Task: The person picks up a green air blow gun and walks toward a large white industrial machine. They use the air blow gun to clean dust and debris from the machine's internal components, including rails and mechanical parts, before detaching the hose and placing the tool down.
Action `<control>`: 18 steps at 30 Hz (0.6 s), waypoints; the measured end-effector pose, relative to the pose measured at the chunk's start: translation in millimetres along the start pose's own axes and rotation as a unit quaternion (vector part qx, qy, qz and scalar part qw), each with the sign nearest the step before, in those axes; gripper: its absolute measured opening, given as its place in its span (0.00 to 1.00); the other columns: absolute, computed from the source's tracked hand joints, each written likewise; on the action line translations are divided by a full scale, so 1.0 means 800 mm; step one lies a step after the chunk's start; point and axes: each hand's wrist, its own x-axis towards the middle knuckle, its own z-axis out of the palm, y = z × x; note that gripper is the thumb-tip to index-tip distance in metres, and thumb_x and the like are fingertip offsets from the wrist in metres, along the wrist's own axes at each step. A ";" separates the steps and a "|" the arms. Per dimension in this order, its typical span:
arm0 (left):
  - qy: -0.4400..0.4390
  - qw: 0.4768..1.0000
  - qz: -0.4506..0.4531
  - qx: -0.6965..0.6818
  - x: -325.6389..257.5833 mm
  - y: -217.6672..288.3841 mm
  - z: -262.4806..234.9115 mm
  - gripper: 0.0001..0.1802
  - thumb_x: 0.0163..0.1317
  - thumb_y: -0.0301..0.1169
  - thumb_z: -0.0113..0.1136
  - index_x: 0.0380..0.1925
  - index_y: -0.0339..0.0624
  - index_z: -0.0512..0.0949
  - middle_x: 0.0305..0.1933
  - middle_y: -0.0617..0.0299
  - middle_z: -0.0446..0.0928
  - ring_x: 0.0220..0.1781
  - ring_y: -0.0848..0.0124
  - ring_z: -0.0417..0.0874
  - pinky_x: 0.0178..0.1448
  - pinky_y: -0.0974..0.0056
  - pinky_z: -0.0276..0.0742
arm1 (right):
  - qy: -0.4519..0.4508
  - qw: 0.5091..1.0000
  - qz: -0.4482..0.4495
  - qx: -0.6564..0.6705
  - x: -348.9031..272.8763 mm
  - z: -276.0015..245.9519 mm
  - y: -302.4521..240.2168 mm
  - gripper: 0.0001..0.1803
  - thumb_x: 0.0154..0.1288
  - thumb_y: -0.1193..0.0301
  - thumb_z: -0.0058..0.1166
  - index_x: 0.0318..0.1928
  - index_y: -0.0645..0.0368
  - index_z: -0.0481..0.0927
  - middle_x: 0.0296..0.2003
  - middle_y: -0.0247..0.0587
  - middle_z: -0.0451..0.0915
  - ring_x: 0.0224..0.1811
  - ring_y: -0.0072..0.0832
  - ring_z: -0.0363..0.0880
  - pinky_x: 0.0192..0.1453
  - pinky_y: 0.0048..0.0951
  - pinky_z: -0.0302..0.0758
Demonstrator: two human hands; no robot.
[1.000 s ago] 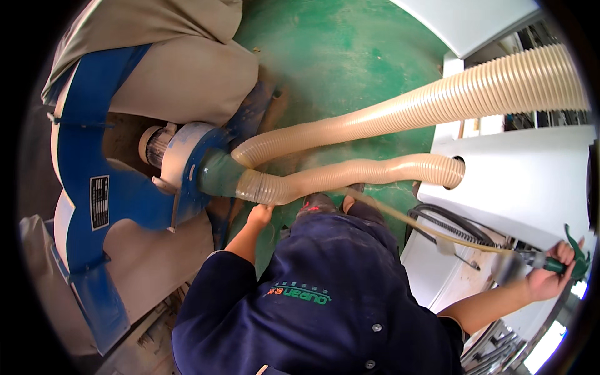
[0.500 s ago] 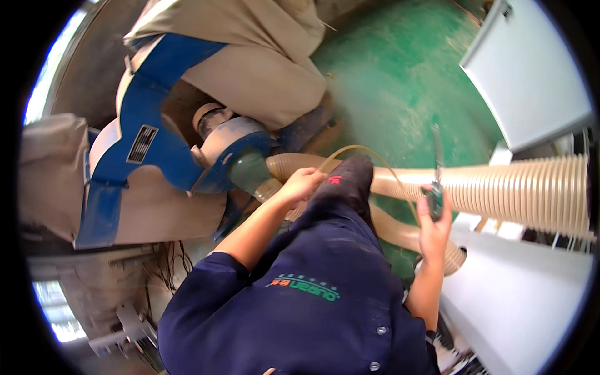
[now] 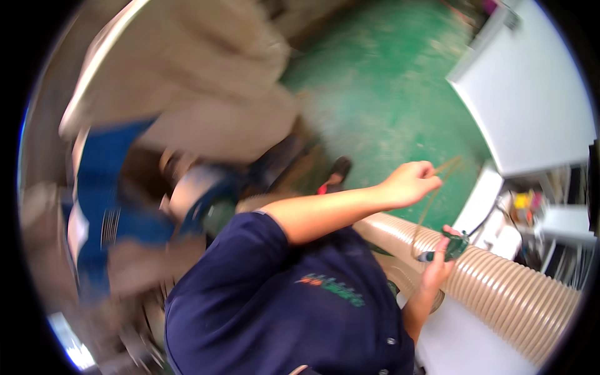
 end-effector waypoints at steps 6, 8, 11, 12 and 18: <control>-0.075 0.986 -0.135 -0.064 0.166 0.006 -0.098 0.10 0.66 0.35 0.56 0.35 0.40 0.78 0.27 0.72 0.72 0.30 0.80 0.69 0.34 0.70 0.67 | 0.186 0.968 0.147 -0.082 0.083 0.081 0.031 0.16 0.70 0.65 0.55 0.52 0.60 0.71 0.45 0.39 0.74 0.49 0.28 0.71 0.56 0.31 0.68; -0.041 0.981 -0.170 -0.082 0.217 0.011 -0.143 0.09 0.66 0.35 0.54 0.37 0.42 0.78 0.24 0.75 0.68 0.25 0.83 0.65 0.27 0.74 0.60 | 0.189 0.960 0.137 -0.154 0.139 0.096 0.029 0.19 0.67 0.63 0.58 0.51 0.62 0.71 0.46 0.45 0.73 0.49 0.33 0.72 0.56 0.34 0.68; -0.025 0.973 -0.215 -0.082 0.257 0.031 -0.183 0.09 0.68 0.35 0.51 0.27 0.51 0.70 0.18 0.79 0.58 0.15 0.87 0.53 0.17 0.76 0.44 | 0.203 0.952 0.140 -0.183 0.190 0.097 0.014 0.20 0.65 0.63 0.60 0.48 0.63 0.70 0.46 0.49 0.73 0.49 0.38 0.73 0.54 0.37 0.68; -0.035 0.975 -0.205 -0.074 0.275 0.044 -0.187 0.08 0.68 0.35 0.51 0.28 0.51 0.71 0.18 0.80 0.58 0.16 0.87 0.53 0.18 0.76 0.44 | 0.241 0.946 0.114 -0.182 0.211 0.094 0.019 0.18 0.65 0.64 0.60 0.45 0.63 0.71 0.39 0.45 0.75 0.41 0.34 0.74 0.49 0.34 0.70; -0.123 0.972 -0.190 -0.056 0.362 0.110 -0.135 0.10 0.67 0.34 0.53 0.26 0.51 0.69 0.17 0.80 0.57 0.15 0.88 0.51 0.17 0.76 0.43 | 0.481 0.871 0.101 0.000 0.273 0.044 0.030 0.11 0.66 0.67 0.59 0.35 0.61 0.75 0.26 0.32 0.76 0.28 0.21 0.72 0.37 0.26 0.70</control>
